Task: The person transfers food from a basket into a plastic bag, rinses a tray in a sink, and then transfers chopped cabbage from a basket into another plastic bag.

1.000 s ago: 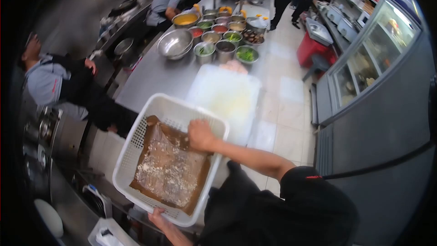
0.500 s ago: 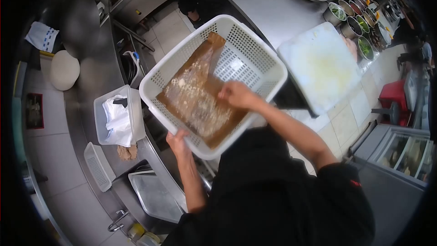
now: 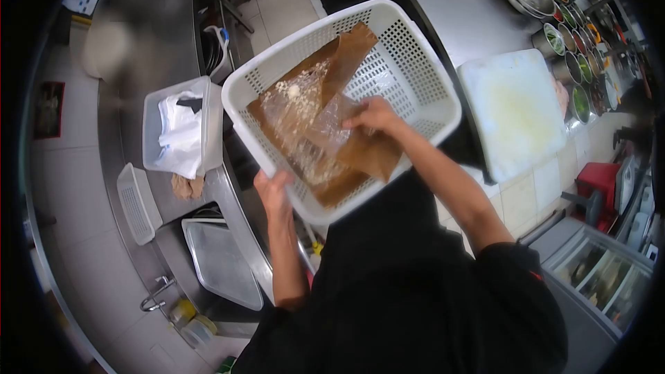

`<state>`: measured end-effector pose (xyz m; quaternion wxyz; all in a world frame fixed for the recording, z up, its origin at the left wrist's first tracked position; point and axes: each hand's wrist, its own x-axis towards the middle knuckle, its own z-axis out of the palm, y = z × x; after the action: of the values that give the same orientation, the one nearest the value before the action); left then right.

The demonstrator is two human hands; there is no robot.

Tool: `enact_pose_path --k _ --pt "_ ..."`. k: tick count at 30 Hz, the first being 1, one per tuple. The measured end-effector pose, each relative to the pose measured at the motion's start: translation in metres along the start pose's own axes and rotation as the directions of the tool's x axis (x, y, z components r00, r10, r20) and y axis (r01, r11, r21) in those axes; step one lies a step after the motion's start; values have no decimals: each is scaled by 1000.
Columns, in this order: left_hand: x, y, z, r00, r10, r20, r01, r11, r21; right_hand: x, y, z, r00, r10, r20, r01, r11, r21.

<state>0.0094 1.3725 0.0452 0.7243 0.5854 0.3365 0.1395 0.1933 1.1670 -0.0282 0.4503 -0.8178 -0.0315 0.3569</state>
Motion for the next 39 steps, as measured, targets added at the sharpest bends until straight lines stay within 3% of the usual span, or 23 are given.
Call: enact_pose_path --k 2,5,6,9,16,19,22,25,29,32,35,36,39 --pt "0 -1 10 999 -21 -28 21 1000 12 8 9 1 999 -32 0 32 992 121" --pt "0 -10 12 1000 -28 -4 28 1000 12 0 -3 8 977 -43 -208 88 973 212" --pt "1 -13 11 1000 -13 5 13 1000 2 -8 -16 8 989 33 -143 16 945 327" --pt "0 -15 8 1000 5 16 -5 999 -34 0 -19 26 952 158 -263 -27 897 442" --pt "1 -20 7 998 34 61 -29 997 -72 19 -30 45 932 64 -357 182 770 612" --pt "-6 -11 17 1000 20 6 -20 1000 -12 23 -34 43 916 36 -399 232 764 602" --pt "-9 -3 20 999 41 13 -40 999 -23 32 -35 40 954 135 -266 97 705 703" --pt "-9 -3 15 999 39 18 -40 999 31 39 -30 40 964 121 -235 111 621 776" --pt "-7 -7 11 1000 15 20 -15 1000 4 49 -31 44 944 134 -302 159 617 771" --pt "-5 -14 6 999 9 45 -10 1000 27 52 -35 47 860 295 -417 147 638 756" --pt "-4 -11 9 1000 17 20 -19 996 85 31 -50 33 939 231 -256 87 559 825" --pt "-4 -7 14 1000 18 9 -19 996 87 40 -37 35 985 65 -162 106 515 850" --pt "-2 -3 18 1000 1 16 -3 992 124 51 -34 32 977 176 -118 -16 617 787"
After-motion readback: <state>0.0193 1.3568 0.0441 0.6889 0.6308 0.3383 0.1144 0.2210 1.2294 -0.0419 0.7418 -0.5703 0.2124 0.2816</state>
